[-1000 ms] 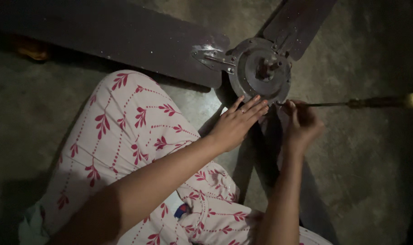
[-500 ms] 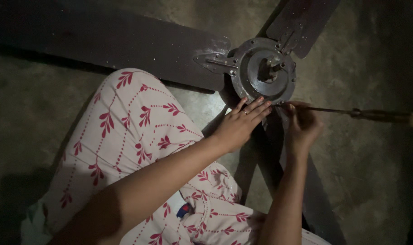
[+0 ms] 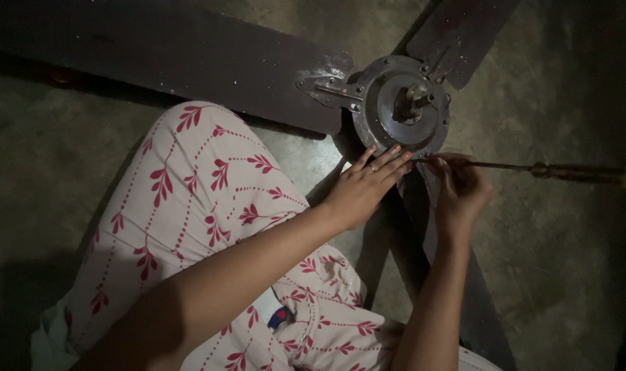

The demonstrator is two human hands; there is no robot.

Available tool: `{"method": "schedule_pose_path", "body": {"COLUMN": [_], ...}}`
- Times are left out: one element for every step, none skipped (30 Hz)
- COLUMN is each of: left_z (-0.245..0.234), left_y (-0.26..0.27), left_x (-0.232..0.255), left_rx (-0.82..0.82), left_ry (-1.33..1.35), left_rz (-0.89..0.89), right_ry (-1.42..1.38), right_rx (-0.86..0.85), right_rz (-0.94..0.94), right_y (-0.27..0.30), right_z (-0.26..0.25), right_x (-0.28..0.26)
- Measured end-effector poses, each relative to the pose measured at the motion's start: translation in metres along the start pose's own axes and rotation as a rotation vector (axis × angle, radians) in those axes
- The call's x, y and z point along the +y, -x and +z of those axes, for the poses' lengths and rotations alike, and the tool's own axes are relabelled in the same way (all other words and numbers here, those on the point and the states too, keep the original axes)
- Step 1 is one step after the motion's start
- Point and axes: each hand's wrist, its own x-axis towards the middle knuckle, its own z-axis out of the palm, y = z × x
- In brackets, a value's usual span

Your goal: The person attaches fan blades to the motor housing using screws and washers. They align each blade, insert fasteners by hand, and tighten them with a screwdriver.

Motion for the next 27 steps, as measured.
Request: {"method": "schedule_pose_path", "body": {"left_z": [0.0, -0.001, -0.002, -0.003, -0.004, -0.005, -0.006, -0.007, -0.009, -0.009, -0.009, -0.009, -0.008, -0.006, -0.004, 0.0, 0.004, 0.008, 0.011, 0.014, 0.017, 0.019, 0.02, 0.02, 0.021, 0.021, 0.021], "left_y": [0.0, 0.0, 0.0, -0.001, -0.001, -0.001, -0.001, -0.001, -0.002, -0.002, -0.001, -0.001, 0.0, 0.001, 0.001, 0.001, 0.002, 0.003, 0.003, 0.003, 0.003, 0.003, 0.003, 0.003, 0.003, 0.004, 0.003], "left_x": [0.001, 0.002, 0.001, 0.001, 0.001, 0.001, 0.002, 0.002, 0.002, 0.002, 0.002, 0.002, 0.001, 0.0, -0.001, -0.002, -0.001, -0.001, -0.001, -0.001, -0.001, -0.002, -0.003, -0.003, -0.003, -0.002, -0.002], "left_rx": [0.0, -0.001, 0.0, 0.008, 0.015, 0.022, 0.009, -0.004, -0.018, -0.043, -0.067, -0.092, -0.075, -0.057, -0.039, -0.015, 0.009, 0.032, 0.042, 0.052, 0.064, 0.06, 0.056, 0.053, 0.049, 0.046, 0.043], "left_ry": [-0.015, -0.03, -0.046, -0.049, -0.051, -0.054, -0.048, -0.043, -0.038, -0.007, 0.023, 0.053, 0.074, 0.095, 0.115, 0.102, 0.092, 0.082, 0.07, 0.058, 0.046, 0.036, 0.026, 0.015, 0.014, 0.013, 0.012], "left_rz": [0.002, 0.003, 0.004, 0.005, 0.004, 0.004, 0.005, 0.006, 0.007, 0.0, -0.007, -0.015, -0.01, -0.006, 0.0, -0.001, -0.001, -0.002, 0.0, 0.002, 0.004, 0.005, 0.006, 0.007, 0.006, 0.004, 0.003], "right_ry": [0.014, 0.029, 0.042, 0.065, 0.088, 0.111, 0.124, 0.137, 0.15, 0.132, 0.114, 0.095, 0.066, 0.037, 0.007, -0.047, -0.098, -0.15, -0.133, -0.117, -0.1, -0.038, 0.024, 0.085, 0.083, 0.081, 0.079], "right_rx": [-0.005, -0.009, -0.015, -0.006, 0.002, 0.011, 0.017, 0.024, 0.031, 0.026, 0.021, 0.016, 0.008, 0.001, -0.005, 0.004, 0.013, 0.022, 0.032, 0.041, 0.05, 0.064, 0.079, 0.093, 0.097, 0.1, 0.104], "right_rz": [0.0, 0.001, 0.0, 0.003, 0.007, 0.011, 0.022, 0.034, 0.046, 0.032, 0.018, 0.004, 0.002, 0.0, -0.004, 0.002, 0.01, 0.018, 0.014, 0.011, 0.005, 0.004, 0.003, 0.002, 0.007, 0.012, 0.016], "right_y": [0.0, 0.001, 0.0, -0.001, 0.0, 0.0, 0.001, 0.001, 0.002, 0.002, 0.003, 0.003, 0.003, 0.002, 0.001, -0.001, -0.002, -0.002, -0.002, -0.002, -0.001, 0.0, 0.004, 0.008, 0.009, 0.01, 0.01], "right_z": [-0.002, -0.003, -0.003, -0.002, -0.001, -0.001, -0.001, -0.001, -0.002, -0.002, -0.004, -0.004, -0.005, -0.006, -0.006, -0.005, -0.003, -0.002, -0.001, 0.001, 0.002, 0.002, 0.003, 0.003, 0.005, 0.006, 0.007], "right_x": [0.0, 0.0, 0.0, -0.001, -0.002, -0.002, -0.003, -0.002, -0.002, 0.0, 0.003, 0.007, 0.011, 0.017, 0.024, 0.03, 0.036, 0.04, 0.042, 0.043, 0.041, 0.038, 0.034, 0.029, 0.025, 0.022, 0.018]}}
